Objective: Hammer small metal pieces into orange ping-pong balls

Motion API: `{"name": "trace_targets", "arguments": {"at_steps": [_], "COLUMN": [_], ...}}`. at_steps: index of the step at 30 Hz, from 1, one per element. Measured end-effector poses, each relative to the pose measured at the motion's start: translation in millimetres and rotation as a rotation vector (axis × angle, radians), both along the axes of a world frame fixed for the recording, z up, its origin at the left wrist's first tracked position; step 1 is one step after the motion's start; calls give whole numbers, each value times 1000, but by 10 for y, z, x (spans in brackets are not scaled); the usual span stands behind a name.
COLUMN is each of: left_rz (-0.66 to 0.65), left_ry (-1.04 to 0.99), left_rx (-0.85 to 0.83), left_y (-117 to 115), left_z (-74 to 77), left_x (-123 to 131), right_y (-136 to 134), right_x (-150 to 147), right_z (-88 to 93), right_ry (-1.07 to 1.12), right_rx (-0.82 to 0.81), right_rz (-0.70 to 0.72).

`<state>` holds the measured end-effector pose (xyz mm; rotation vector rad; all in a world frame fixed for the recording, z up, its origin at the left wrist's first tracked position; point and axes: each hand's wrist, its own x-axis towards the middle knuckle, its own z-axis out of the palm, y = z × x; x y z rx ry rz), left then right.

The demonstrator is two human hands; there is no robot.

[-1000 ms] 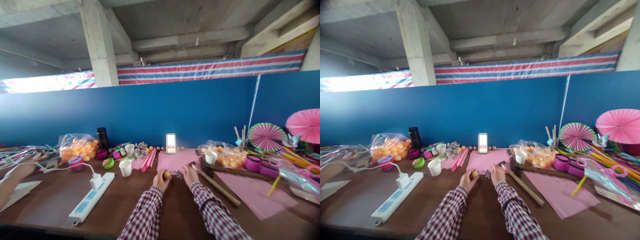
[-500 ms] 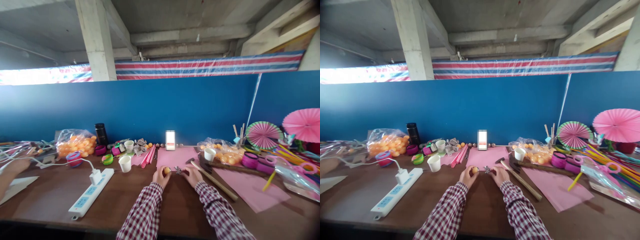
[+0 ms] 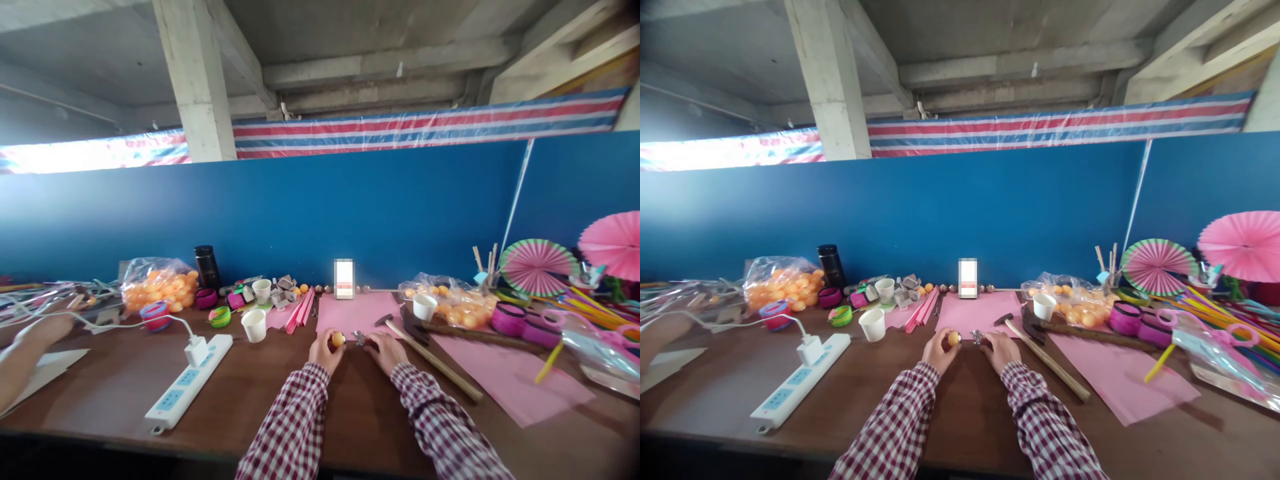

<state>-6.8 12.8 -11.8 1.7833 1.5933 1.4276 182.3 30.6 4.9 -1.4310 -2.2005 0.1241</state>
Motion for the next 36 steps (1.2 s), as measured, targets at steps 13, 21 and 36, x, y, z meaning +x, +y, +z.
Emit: {"name": "trace_targets", "arguments": {"at_steps": [13,21,36], "left_rz": [13,-19,-28], "left_ry": [37,-21,40], "left_rx": [-33,-84,-46], "left_y": [-68,-73,-36], "left_z": [124,115,29], "left_x": [18,35,12], "right_y": [-8,31,17], "right_x": [-21,-14,-3], "right_z": [0,-62,-19], "right_ry": [12,77,47], "right_rx": [11,14,28], "right_rz": [18,-80,-21]}}
